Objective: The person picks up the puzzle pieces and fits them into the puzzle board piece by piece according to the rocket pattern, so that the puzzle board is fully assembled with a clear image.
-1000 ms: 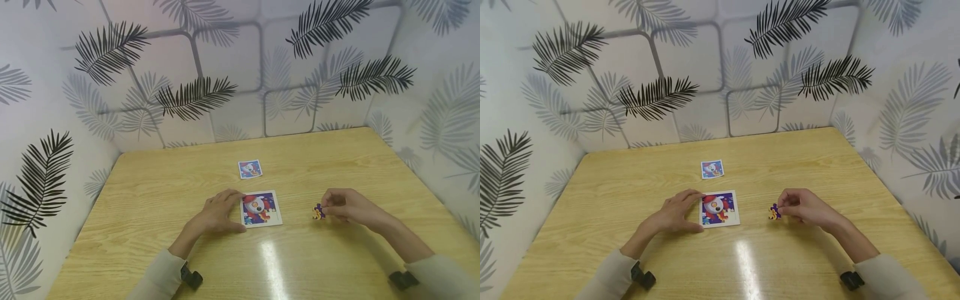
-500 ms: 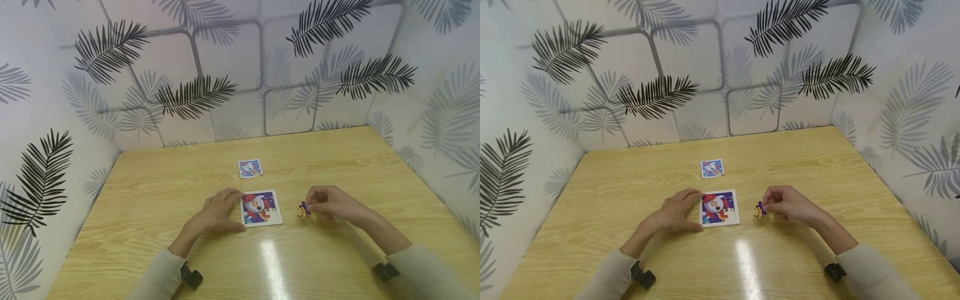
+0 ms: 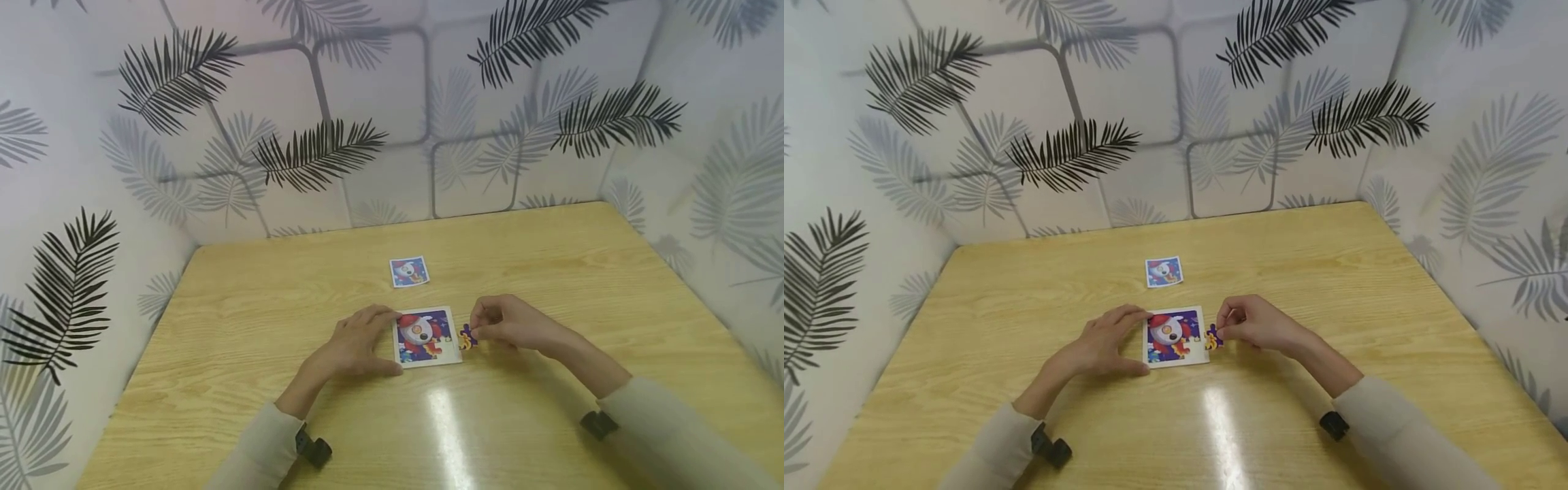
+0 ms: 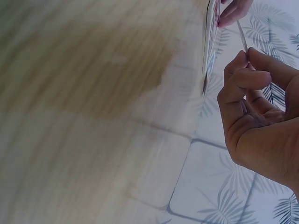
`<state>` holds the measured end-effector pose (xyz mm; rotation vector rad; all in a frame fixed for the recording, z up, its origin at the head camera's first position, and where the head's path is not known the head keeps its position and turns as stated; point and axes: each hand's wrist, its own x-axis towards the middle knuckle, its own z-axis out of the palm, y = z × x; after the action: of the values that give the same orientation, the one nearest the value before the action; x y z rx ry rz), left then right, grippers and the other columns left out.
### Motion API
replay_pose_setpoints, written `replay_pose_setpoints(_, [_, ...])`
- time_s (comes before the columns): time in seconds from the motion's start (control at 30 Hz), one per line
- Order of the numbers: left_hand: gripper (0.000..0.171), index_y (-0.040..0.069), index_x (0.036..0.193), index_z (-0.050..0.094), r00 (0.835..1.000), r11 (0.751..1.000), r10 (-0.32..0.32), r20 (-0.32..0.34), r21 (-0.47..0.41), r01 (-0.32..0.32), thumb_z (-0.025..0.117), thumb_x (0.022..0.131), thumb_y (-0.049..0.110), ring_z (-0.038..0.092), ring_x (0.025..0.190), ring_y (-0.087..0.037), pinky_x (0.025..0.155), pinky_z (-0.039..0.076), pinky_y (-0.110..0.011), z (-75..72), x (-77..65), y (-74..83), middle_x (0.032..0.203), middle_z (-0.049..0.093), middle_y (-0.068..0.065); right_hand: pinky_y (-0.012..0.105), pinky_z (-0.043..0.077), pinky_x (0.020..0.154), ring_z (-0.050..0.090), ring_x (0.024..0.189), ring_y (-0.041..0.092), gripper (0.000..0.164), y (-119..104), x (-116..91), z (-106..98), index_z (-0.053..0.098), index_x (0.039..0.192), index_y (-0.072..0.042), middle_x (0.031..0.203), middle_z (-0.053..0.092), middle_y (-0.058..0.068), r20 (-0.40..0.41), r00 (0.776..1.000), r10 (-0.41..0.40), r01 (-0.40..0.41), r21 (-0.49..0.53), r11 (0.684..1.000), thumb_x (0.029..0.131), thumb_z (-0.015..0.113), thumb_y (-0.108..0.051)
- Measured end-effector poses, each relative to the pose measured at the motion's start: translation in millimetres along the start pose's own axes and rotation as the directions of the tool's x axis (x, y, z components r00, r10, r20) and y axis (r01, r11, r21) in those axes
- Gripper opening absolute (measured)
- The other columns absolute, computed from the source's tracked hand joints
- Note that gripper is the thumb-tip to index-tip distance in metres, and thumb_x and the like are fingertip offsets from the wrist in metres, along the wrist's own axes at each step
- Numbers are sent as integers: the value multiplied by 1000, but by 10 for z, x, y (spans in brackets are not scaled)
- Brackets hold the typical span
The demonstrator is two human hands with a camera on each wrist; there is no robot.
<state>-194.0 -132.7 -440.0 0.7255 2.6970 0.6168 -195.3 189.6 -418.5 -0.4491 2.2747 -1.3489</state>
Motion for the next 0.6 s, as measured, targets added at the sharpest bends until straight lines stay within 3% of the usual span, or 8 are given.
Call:
replay_pose_setpoints(0.47, [92,26,154,38,1000,1000,-9,2,12,9,81,77,52,28,149,-31,115,25,-59,-3,1,-6,157,35,-1,20,33,44,40,51,8,9,-62,273,246,64,94,-1,71,57,3,28,1000,15,-15,-12,1000,88,70,-5])
replay_pose_setpoints(0.6, [93,28,154,37,1000,1000,-11,3,19,11,81,77,54,28,149,-29,116,25,-58,5,11,-20,158,34,0,21,35,48,43,55,10,7,-72,302,304,64,90,-3,69,56,1,-5,1000,20,-20,-74,997,86,71,-4])
